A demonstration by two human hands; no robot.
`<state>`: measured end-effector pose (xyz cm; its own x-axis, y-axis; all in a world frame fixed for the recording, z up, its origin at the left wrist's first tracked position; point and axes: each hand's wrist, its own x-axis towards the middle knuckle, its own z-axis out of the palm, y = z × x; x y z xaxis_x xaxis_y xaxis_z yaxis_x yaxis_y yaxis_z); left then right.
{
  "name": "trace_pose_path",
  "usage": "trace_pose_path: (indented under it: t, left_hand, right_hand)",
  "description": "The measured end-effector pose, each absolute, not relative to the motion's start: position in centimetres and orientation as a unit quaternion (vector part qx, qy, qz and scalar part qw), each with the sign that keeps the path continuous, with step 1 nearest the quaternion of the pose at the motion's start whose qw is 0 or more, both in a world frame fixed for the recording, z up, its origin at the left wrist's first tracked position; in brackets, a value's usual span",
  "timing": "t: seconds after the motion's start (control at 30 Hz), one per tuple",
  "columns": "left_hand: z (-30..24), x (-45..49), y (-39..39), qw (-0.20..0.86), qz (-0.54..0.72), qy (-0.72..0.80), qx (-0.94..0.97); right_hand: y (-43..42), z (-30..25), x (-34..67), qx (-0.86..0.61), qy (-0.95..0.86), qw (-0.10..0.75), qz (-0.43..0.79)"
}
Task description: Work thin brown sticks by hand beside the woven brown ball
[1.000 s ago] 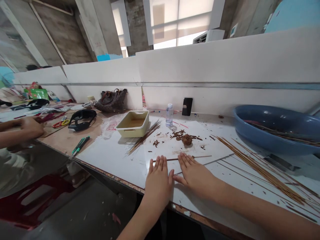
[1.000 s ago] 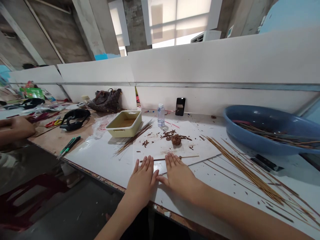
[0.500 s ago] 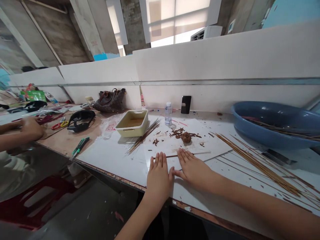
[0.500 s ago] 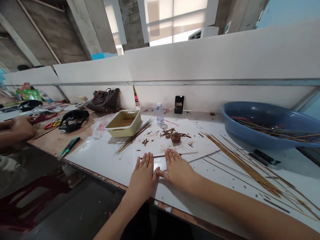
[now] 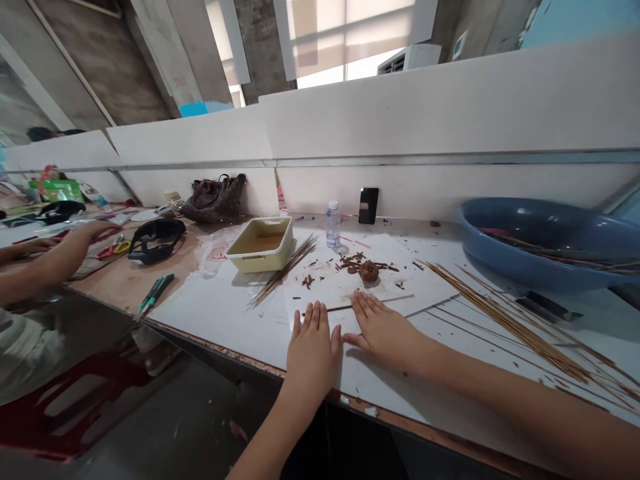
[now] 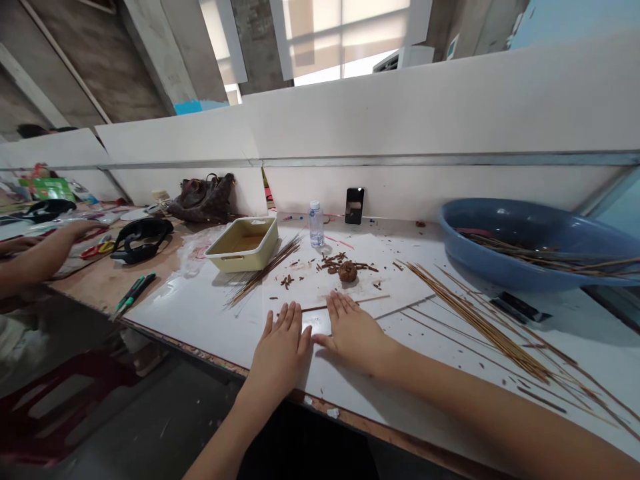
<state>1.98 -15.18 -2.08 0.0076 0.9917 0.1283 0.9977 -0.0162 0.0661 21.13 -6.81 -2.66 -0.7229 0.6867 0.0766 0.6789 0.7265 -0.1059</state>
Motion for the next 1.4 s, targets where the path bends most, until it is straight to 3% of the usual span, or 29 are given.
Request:
trace_pose_path:
  t: [0.87,1.4]
  left_hand:
    - [-2.9,1.9,-15.3,0.071,-0.066,-0.693,-0.715]
    - [-1.4,1.6,-13.6,0.017,-0.048,-0.71,-0.702]
  right_hand:
    - [-7.9,-3.1,21.1,-0.365,-0.93,0.041,0.003]
    - [-5.9,-3.6,21.2,-0.369,-0.927,0.071,0.01]
